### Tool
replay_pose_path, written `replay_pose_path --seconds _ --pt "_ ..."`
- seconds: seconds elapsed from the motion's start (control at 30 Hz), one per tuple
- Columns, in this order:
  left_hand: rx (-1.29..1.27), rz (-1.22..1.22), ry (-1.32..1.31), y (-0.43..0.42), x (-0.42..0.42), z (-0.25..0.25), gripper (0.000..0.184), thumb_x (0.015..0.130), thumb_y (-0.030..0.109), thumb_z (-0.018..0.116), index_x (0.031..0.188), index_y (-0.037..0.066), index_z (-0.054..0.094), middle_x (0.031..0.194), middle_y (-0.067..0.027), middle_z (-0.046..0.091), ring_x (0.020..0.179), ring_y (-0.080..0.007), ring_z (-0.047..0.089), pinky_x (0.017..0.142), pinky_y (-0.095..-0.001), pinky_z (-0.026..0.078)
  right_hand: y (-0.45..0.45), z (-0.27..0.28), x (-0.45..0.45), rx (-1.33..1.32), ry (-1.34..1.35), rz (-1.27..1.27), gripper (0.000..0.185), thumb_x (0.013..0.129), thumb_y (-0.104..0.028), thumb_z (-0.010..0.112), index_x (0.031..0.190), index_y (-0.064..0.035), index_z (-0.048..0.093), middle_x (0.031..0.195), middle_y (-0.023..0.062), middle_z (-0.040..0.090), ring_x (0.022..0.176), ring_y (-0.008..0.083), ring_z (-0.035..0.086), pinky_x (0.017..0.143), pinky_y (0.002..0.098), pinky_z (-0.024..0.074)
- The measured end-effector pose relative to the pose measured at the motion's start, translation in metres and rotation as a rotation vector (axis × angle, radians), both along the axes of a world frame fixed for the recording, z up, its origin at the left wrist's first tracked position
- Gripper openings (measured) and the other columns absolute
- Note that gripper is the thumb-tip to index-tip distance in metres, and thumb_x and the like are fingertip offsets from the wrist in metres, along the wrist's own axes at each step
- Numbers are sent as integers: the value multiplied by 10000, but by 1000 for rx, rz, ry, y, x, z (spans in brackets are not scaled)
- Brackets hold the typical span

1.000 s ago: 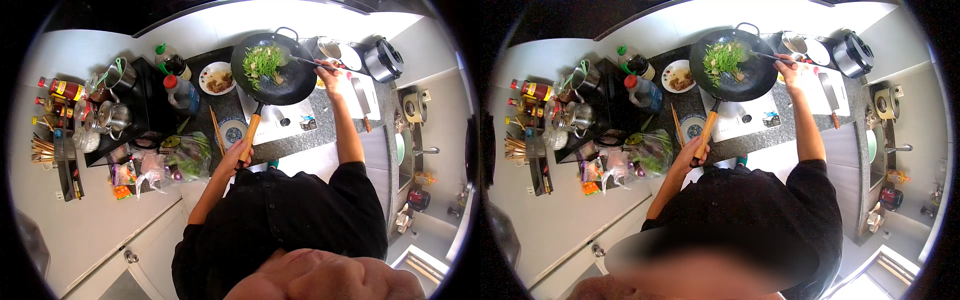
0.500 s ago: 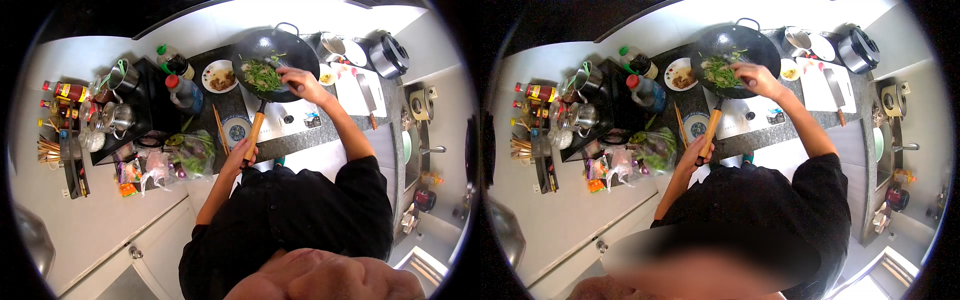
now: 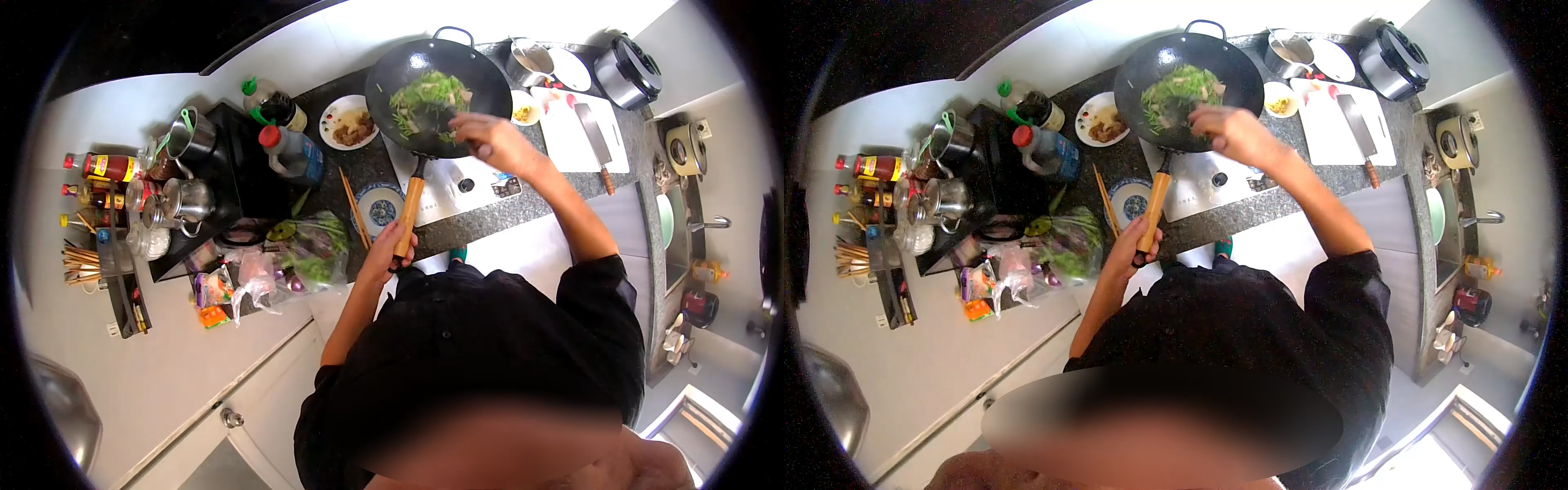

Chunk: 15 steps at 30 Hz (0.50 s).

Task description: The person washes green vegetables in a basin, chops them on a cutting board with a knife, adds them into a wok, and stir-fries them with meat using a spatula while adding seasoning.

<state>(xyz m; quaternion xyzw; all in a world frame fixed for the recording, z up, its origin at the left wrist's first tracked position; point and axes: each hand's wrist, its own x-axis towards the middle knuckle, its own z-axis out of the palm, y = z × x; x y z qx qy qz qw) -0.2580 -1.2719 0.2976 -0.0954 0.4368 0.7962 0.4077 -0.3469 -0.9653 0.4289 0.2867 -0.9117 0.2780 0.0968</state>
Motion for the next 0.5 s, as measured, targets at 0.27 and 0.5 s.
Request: replay_pose_path --seconds 0.27,0.5 --pt "21 0 -9 0 -1 -4 282 1013 306 467 1159 65 455 825 -68 597 542 -114 543 428 -237 426 115 -14 -16 -549 -113 -784 181 846 -173 693 979 -53 715 802 56 715 779 110 670 756 238 503" --pt "3 -25 -12 -1 -2 0 286 1011 329 468 1137 73 459 827 -64 585 568 -113 554 452 -239 429 80 -43 -36 -741 -264 -262 223 825 14 623 1045 -15 647 1191 76 664 1114 178 600 985 277 445"
